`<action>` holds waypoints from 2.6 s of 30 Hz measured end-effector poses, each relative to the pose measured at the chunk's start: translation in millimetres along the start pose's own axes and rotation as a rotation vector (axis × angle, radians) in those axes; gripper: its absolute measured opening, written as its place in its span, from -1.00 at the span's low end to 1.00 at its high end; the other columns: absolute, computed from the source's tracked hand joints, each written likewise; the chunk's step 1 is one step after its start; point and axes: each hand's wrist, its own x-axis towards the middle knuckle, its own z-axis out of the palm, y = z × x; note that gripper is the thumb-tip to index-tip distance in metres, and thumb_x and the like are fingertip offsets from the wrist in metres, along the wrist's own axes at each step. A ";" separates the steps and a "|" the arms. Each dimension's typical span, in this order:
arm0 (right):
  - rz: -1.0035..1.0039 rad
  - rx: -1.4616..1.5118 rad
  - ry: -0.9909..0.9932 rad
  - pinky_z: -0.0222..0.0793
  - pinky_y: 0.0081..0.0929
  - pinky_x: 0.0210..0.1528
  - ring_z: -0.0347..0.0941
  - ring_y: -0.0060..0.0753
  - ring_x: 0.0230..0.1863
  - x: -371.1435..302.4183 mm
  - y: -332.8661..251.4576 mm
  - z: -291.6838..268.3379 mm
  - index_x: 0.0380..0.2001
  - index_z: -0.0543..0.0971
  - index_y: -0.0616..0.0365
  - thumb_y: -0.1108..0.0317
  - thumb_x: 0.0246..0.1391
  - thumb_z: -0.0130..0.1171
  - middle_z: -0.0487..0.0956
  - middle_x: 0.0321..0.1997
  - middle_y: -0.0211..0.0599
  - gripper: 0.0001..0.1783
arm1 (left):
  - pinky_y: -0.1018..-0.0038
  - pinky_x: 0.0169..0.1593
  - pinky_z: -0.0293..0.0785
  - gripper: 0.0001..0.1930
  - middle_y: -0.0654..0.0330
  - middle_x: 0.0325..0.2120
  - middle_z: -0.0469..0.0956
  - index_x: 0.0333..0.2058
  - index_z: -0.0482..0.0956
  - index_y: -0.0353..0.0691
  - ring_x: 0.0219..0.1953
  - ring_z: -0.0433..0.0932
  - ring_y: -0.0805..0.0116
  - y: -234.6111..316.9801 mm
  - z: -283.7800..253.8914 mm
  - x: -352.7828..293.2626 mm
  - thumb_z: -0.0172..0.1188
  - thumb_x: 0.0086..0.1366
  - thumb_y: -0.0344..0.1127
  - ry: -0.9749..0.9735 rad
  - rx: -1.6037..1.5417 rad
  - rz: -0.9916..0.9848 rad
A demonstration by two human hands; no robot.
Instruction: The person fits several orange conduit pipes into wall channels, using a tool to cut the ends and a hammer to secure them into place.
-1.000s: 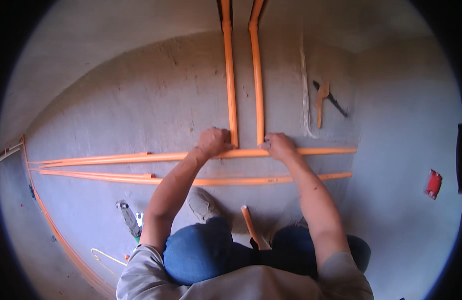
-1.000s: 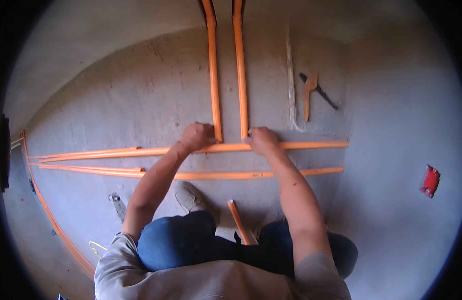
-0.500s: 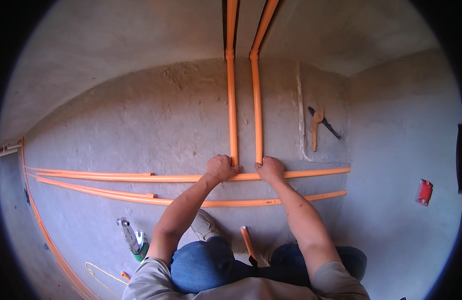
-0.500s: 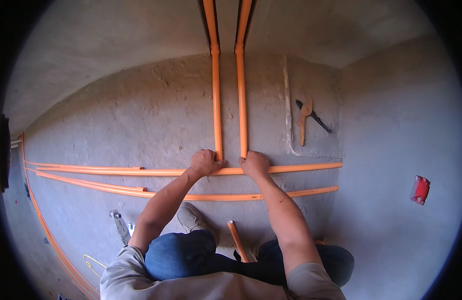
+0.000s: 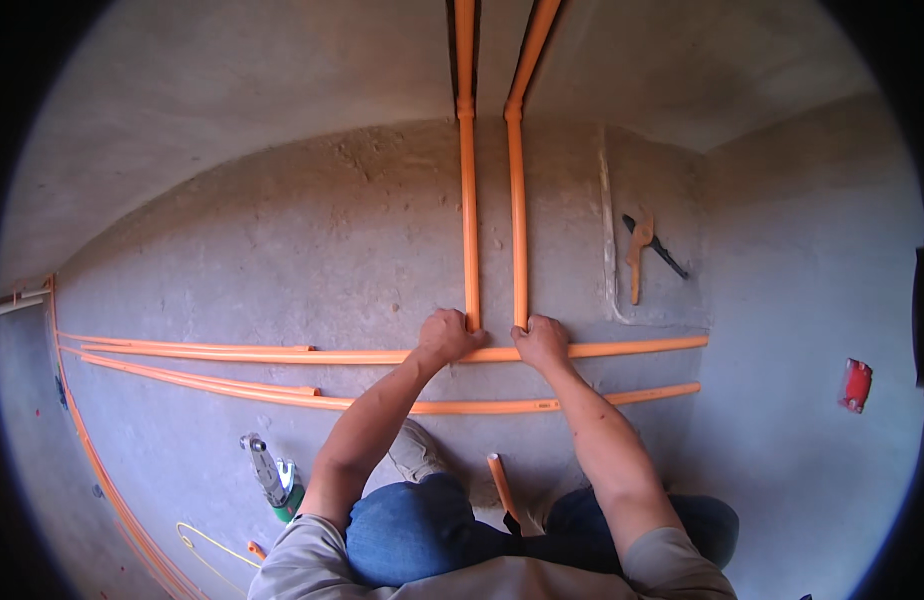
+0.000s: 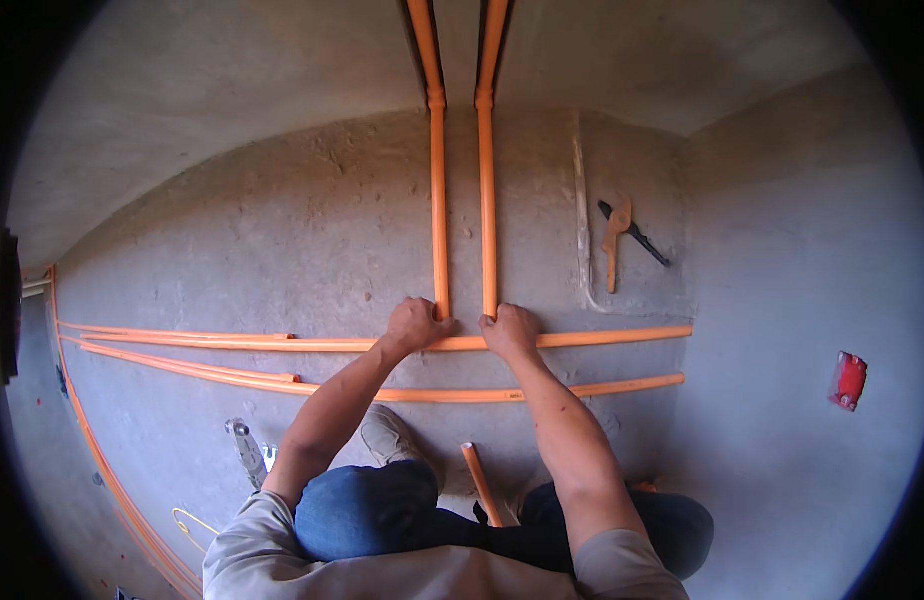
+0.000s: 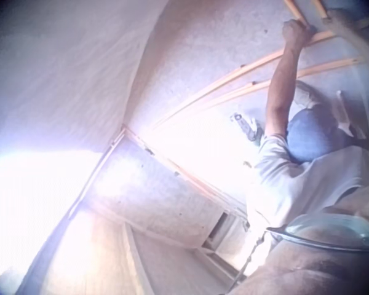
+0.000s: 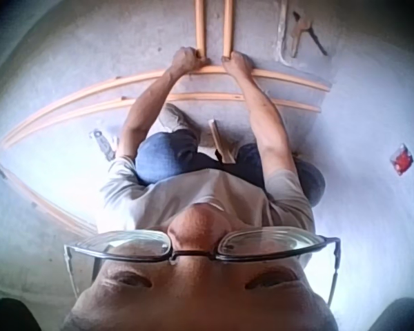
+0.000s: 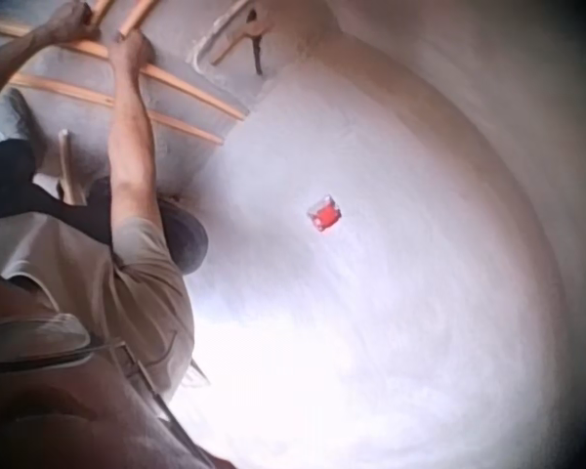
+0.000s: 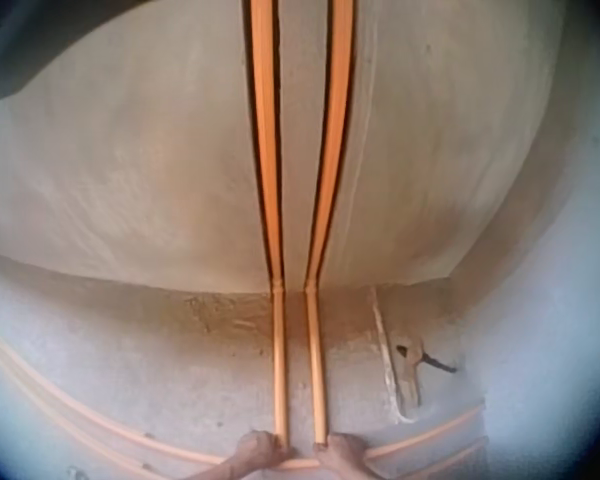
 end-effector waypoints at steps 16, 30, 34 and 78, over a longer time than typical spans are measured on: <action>0.066 -0.041 -0.171 0.52 -0.08 0.08 0.62 0.11 -0.03 5.3 -15.7 -26.3 -0.22 0.69 0.29 0.01 0.10 0.23 0.69 -0.14 0.13 -0.52 | 0.17 0.02 0.60 -0.49 -0.14 -0.20 0.70 -0.22 0.73 -0.30 -0.09 0.67 -0.08 -5.6 8.1 4.6 0.32 0.18 0.12 0.037 -0.024 -0.002; 0.036 -0.027 -0.118 0.52 -0.06 0.06 0.62 0.13 -0.05 9.2 -4.7 -14.6 -0.29 0.67 0.26 -0.01 0.04 0.27 0.69 -0.19 0.13 -0.52 | 0.17 -0.04 0.61 -0.50 -0.14 -0.31 0.70 -0.32 0.73 -0.31 -0.18 0.69 -0.08 -7.9 15.8 -0.2 0.35 0.16 0.11 0.091 -0.055 0.020; 0.023 -0.043 -0.083 0.53 -0.04 0.03 0.62 0.15 -0.08 7.0 -3.1 -15.3 -0.30 0.66 0.28 0.00 0.05 0.27 0.68 -0.21 0.17 -0.53 | 0.17 -0.03 0.61 -0.50 -0.14 -0.27 0.70 -0.28 0.74 -0.30 -0.16 0.69 -0.06 -5.0 13.5 -0.8 0.34 0.17 0.12 0.064 -0.052 0.013; -0.042 0.033 0.002 0.52 -0.02 -0.01 0.61 0.17 -0.14 7.3 18.1 -5.2 -0.35 0.61 0.28 -0.02 0.06 0.29 0.67 -0.30 0.11 -0.52 | 0.18 0.00 0.61 -0.46 -0.17 -0.26 0.70 -0.27 0.72 -0.35 -0.13 0.68 -0.08 -10.1 18.4 4.7 0.33 0.15 0.13 0.065 -0.006 0.055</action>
